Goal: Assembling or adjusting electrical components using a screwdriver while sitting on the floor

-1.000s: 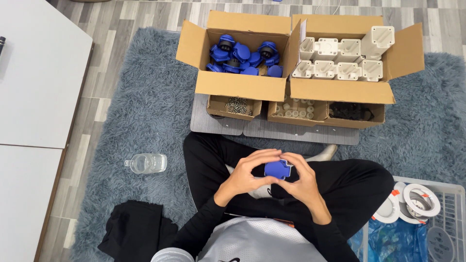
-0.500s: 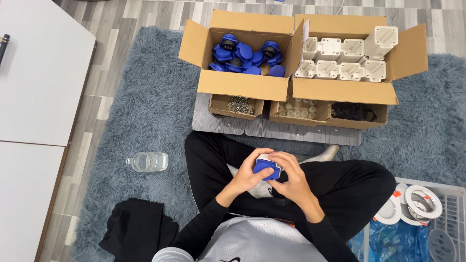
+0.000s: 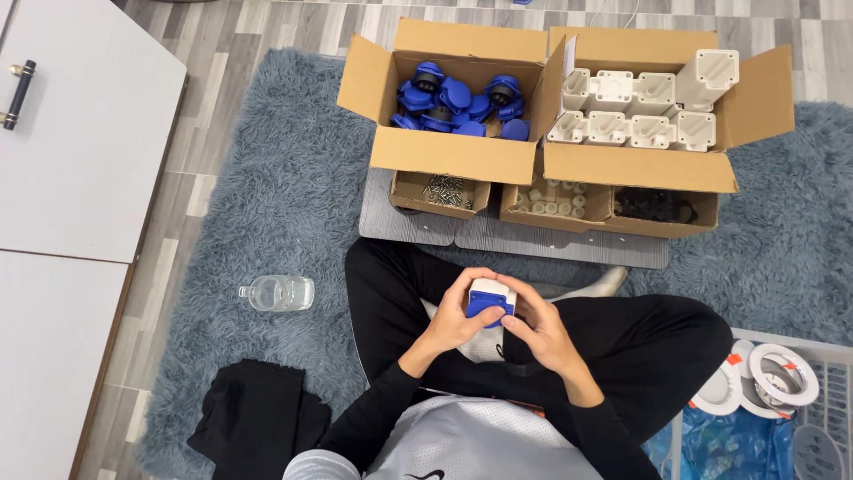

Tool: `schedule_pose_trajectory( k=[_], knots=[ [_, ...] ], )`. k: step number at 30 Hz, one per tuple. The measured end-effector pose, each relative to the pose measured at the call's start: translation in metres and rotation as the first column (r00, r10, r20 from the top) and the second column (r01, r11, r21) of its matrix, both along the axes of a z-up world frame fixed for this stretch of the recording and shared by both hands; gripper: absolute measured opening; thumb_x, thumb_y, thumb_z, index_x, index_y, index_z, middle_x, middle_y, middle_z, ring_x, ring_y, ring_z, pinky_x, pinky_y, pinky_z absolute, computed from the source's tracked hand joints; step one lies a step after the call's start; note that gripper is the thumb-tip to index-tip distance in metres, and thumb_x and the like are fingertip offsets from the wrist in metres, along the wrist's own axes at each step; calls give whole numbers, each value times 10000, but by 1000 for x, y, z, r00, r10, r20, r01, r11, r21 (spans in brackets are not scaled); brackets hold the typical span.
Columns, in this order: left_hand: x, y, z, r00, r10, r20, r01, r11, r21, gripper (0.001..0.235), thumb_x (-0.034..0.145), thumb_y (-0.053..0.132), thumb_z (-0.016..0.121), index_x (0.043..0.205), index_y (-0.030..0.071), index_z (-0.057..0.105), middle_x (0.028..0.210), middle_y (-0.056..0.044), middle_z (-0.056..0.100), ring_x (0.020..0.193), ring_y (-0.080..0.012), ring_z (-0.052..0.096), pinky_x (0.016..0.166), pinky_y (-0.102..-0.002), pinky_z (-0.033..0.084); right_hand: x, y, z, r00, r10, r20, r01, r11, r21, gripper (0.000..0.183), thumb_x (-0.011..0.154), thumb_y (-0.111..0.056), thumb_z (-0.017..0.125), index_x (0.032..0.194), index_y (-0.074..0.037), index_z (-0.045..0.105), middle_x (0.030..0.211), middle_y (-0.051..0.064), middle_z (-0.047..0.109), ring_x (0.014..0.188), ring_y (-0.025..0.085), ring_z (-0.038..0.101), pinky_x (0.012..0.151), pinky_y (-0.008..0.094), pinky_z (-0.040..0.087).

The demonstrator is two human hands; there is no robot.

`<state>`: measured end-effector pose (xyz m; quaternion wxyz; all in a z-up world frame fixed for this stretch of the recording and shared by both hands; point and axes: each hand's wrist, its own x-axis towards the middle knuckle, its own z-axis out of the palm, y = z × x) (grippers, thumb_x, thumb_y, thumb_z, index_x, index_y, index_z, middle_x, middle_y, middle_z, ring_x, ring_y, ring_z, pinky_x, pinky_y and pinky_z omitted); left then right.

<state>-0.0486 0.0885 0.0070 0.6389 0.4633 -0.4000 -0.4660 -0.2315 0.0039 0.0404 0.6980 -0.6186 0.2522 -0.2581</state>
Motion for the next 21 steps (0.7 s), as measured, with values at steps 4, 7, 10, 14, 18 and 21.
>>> schedule_pose_trajectory(
  k=[4, 7, 10, 14, 18, 21],
  knots=[
    [-3, 0, 4, 999, 28, 30, -27, 999, -20, 605, 893, 260, 949, 1351, 10, 644, 1315, -156, 766, 1230, -207, 700, 1079, -398, 527, 0, 4, -19, 996, -38, 80, 38, 999, 0, 638, 964, -101, 769, 1553, 50, 575, 1551, 228, 636, 1324, 299, 685, 1060, 478, 588],
    [-2, 0, 3, 998, 33, 57, -32, 999, -20, 571, 906, 266, 936, 1329, 14, 645, 1302, -157, 771, 1231, -220, 696, 1074, -406, 525, 4, 6, -16, 995, -54, 88, 57, 998, -31, 627, 952, -100, 790, 1529, 54, 598, 1560, 219, 640, 1340, 287, 674, 1065, 463, 581],
    [2, -1, 2, 998, 46, 35, -46, 999, -5, 507, 946, 236, 895, 1313, 4, 632, 1295, -175, 765, 1226, -243, 695, 1062, -416, 523, 10, -1, -3, 995, -49, 82, 49, 999, -1, 646, 955, -75, 776, 1553, 51, 568, 1569, 217, 635, 1360, 299, 663, 1092, 474, 569],
    [8, -1, 14, 997, 76, 9, -76, 996, 46, 555, 926, 307, 881, 1361, 47, 653, 1267, -115, 729, 1193, -203, 635, 1062, -387, 492, 23, -18, 53, 997, -69, 14, 69, 916, -394, 577, 1004, -257, 756, 1492, 17, 616, 1556, 241, 618, 1455, 397, 580, 1175, 560, 449],
    [15, -1, 24, 992, 122, -30, -119, 989, 88, 532, 962, 390, 808, 1365, 70, 671, 1287, -93, 720, 1164, -172, 610, 1054, -345, 472, 37, -18, 110, 929, 40, 368, 130, 896, -424, 444, 946, -338, 783, 1060, 90, 763, 1121, 277, 761, 1081, 469, 752, 960, 580, 587],
    [19, 1, 31, 996, 35, -80, -28, 995, 91, 467, 968, 175, 702, 1407, 73, 581, 1290, -100, 655, 1069, -183, 628, 964, -289, 520, 57, 7, 211, 643, 437, 630, -289, 899, -329, 79, 959, 5, 646, 995, -14, 714, 1083, 159, 751, 913, 294, 756, 873, 399, 616]
  ],
)
